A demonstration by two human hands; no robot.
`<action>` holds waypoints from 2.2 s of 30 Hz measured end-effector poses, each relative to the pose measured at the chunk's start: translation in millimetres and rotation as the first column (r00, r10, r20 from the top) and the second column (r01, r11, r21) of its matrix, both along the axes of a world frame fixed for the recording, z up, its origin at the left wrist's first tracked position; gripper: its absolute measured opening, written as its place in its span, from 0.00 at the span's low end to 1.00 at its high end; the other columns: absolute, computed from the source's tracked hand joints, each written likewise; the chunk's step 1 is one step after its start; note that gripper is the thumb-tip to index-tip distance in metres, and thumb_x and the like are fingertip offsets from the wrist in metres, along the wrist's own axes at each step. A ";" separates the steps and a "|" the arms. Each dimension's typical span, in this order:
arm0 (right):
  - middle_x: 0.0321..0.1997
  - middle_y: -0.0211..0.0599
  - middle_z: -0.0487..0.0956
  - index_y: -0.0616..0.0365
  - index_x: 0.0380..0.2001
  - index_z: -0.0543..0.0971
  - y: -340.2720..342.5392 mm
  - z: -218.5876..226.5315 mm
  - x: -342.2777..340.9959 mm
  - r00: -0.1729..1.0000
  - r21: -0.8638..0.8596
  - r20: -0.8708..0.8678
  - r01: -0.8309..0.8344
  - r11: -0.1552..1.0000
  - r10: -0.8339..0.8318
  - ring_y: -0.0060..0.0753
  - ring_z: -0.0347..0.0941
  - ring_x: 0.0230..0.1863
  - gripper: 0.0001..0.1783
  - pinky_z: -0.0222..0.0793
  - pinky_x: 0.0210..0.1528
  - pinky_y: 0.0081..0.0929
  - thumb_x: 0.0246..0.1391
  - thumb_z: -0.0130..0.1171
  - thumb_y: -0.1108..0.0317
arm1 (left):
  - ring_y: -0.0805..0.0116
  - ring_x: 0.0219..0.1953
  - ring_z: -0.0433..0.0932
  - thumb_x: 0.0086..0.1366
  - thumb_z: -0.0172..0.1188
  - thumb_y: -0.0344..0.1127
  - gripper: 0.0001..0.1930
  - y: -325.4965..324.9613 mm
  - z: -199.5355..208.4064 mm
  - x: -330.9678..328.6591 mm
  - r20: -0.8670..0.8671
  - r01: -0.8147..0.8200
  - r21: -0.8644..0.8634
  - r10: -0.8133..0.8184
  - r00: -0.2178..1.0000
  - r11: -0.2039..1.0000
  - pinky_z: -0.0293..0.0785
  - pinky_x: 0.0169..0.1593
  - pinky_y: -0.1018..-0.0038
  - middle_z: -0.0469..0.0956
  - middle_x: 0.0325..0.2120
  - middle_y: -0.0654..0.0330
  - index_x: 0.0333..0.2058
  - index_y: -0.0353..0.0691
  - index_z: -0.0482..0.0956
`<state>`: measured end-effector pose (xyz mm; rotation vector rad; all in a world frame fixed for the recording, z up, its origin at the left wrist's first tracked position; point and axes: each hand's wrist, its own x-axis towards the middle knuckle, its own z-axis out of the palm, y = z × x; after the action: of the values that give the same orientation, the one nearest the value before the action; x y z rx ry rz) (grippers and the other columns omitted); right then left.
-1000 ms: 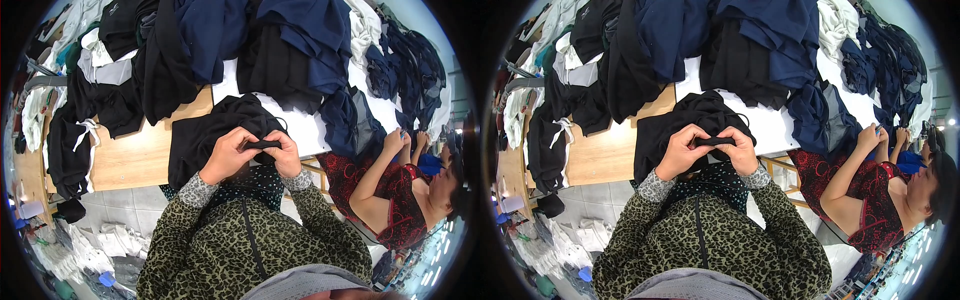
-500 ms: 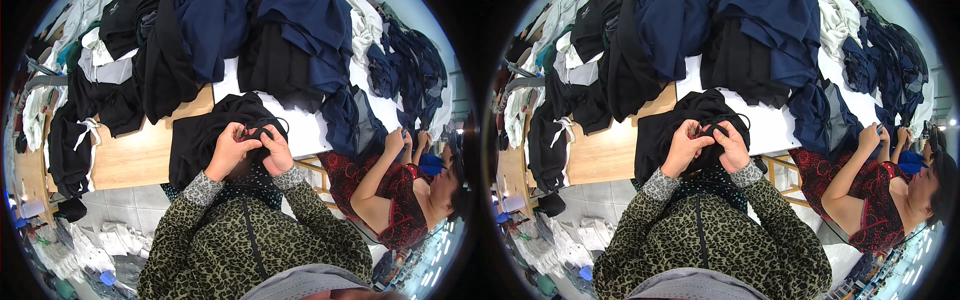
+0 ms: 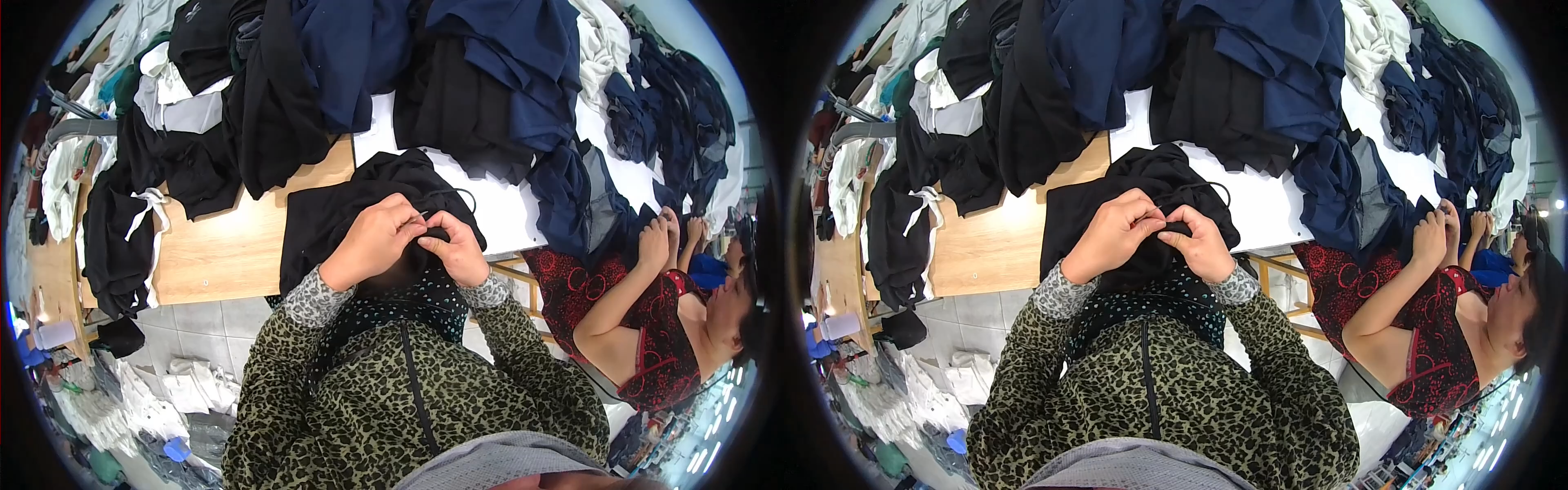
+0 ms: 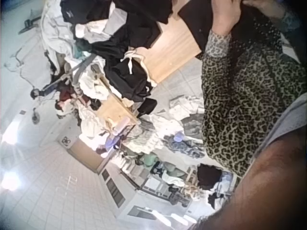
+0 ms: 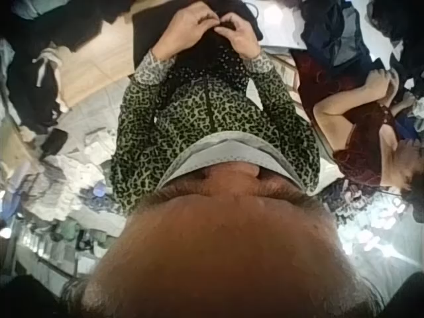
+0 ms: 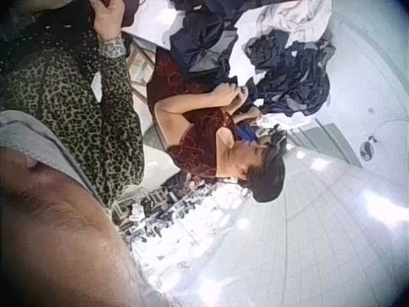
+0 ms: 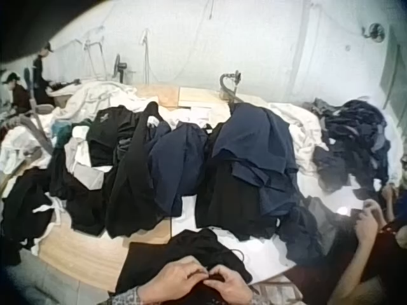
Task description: The recorder is using a small clipper to remove loose threads from various garments at a worktable.
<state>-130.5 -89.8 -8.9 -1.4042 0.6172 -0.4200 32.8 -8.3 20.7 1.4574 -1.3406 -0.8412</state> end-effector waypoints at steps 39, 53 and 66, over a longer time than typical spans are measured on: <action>0.34 0.24 0.71 0.61 0.35 0.71 -9.3 0.3 -0.2 0.998 0.095 0.063 -0.015 0.995 0.009 0.15 0.65 0.40 0.11 0.62 0.45 0.14 0.47 0.60 0.79 | 0.83 0.22 0.64 0.60 0.58 0.30 0.04 -2.4 -8.2 -6.1 -0.022 -0.103 -0.034 0.102 0.995 0.994 0.61 0.25 0.82 0.70 0.24 0.70 0.29 0.35 0.77; 0.35 0.25 0.74 0.60 0.36 0.72 -14.0 -3.0 -6.2 0.991 0.340 0.118 0.021 0.940 -0.065 0.15 0.67 0.38 0.10 0.63 0.45 0.14 0.50 0.58 0.79 | 0.79 0.31 0.67 0.60 0.58 0.27 0.26 11.5 4.3 9.9 -0.220 -0.040 0.150 0.072 0.973 0.988 0.67 0.38 0.81 0.70 0.29 0.66 0.56 0.31 0.63; 0.36 0.23 0.72 0.60 0.36 0.74 -18.6 3.5 -7.6 0.990 0.294 0.137 -0.066 0.954 0.027 0.15 0.66 0.40 0.12 0.62 0.45 0.14 0.46 0.60 0.80 | 0.79 0.34 0.72 0.60 0.58 0.26 0.14 17.4 13.2 9.5 -0.394 0.200 0.268 -0.083 0.916 0.943 0.69 0.39 0.80 0.74 0.29 0.61 0.42 0.34 0.64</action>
<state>-138.1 -108.5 -5.4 -1.0915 0.5146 -0.3618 42.3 9.1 33.9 1.3429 -1.0634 -1.3996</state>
